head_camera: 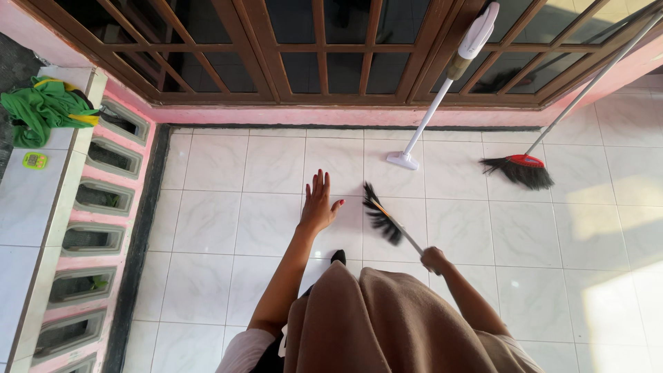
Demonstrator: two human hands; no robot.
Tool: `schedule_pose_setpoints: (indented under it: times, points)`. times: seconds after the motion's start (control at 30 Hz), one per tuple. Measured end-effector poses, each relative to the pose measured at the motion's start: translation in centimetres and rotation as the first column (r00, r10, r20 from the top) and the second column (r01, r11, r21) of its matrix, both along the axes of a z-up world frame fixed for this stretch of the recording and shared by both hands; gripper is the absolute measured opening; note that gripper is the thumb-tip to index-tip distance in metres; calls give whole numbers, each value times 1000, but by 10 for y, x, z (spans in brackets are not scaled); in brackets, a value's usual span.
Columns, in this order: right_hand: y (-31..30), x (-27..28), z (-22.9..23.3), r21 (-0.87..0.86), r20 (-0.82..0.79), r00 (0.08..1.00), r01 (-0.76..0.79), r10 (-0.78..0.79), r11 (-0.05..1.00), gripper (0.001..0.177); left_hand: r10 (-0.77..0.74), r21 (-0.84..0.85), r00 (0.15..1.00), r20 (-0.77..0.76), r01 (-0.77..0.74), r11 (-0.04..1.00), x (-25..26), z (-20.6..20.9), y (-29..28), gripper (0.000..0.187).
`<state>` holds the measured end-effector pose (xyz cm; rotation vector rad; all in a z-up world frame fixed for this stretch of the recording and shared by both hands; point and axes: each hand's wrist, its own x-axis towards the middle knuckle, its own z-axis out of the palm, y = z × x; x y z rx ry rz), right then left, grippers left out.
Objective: The person sweeps debris on the tiled floor into a dustpan using a small hand-held broom and then dumps the contents into a trash bin.
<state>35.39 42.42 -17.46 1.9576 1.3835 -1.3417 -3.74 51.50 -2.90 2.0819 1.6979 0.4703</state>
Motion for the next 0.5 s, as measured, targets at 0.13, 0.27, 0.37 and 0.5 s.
schedule_pose_setpoints:
  times: [0.13, 0.27, 0.37, 0.5]
  points:
    - [-24, 18, 57, 117, 69, 996, -59, 51, 991, 25, 35, -34, 999, -12, -36, 999, -19, -8, 7, 95]
    - [-26, -25, 91, 68, -112, 888, 454, -446, 888, 22, 27, -45, 1000, -11, -28, 999, -19, -15, 19, 95]
    - [-8, -80, 82, -207, -449, 516, 734, -730, 646, 17, 4, -40, 1000, 0, -4, 999, -14, -16, 27, 95]
    - [17, -132, 65, -525, -535, 138, 719, -834, 456, 12, -22, -28, 1000, -2, 22, 999, -9, -12, 37, 94]
